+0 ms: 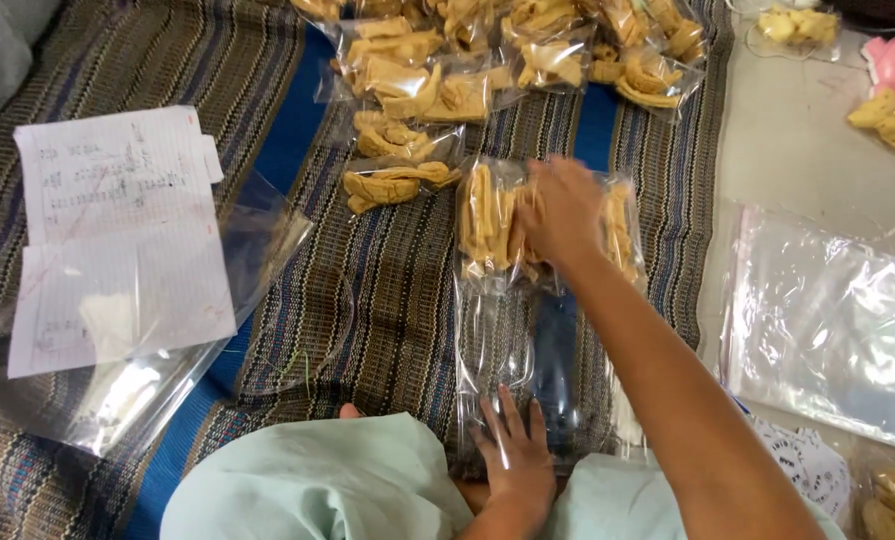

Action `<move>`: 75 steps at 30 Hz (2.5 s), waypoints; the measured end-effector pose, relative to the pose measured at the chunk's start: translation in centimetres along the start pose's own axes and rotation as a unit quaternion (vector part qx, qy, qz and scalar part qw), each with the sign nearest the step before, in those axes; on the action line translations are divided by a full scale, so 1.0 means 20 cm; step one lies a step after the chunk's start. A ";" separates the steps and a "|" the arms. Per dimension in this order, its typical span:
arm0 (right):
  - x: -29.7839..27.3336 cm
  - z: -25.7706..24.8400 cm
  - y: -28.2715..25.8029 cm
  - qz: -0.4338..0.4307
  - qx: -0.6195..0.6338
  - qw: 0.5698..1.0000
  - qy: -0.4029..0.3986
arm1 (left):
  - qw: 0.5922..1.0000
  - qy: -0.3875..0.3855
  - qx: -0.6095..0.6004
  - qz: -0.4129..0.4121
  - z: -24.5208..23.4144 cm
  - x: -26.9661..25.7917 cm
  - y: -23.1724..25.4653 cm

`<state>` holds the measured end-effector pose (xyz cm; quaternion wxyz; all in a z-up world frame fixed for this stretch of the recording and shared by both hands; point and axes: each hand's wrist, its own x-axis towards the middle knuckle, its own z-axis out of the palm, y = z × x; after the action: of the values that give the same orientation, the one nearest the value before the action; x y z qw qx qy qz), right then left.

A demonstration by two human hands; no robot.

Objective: The person picks up dried snack strips and places them into clear plastic bags, flattening and arranging the filled bags into an organized pile on a mat.

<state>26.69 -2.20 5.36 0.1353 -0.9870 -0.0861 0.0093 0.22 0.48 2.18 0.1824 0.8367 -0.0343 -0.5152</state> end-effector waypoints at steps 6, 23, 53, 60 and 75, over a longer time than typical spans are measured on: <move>0.29 0.26 -0.53 -0.214 -0.081 0.971 -0.074 | 0.997 0.065 -0.030 -0.002 0.09 0.11 -0.01; -1.04 -0.50 -0.05 0.168 0.622 0.765 0.023 | 0.989 0.027 -0.108 0.096 0.18 0.04 -0.04; -1.92 -0.53 0.05 0.236 0.759 0.581 0.174 | 0.675 0.097 -0.580 0.446 0.40 -0.82 -0.09; -1.94 -0.56 0.07 0.200 0.785 0.582 0.076 | 0.685 0.156 -0.606 0.374 0.40 -0.67 -0.08; -2.03 -0.83 0.32 0.160 0.506 0.807 0.260 | 0.864 0.307 0.388 0.094 0.25 -0.15 -0.27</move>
<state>-11.59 -19.77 19.41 0.6293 -0.7441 0.1281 -0.1839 -6.25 4.84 0.83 -0.1082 0.9485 -0.2525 -0.1575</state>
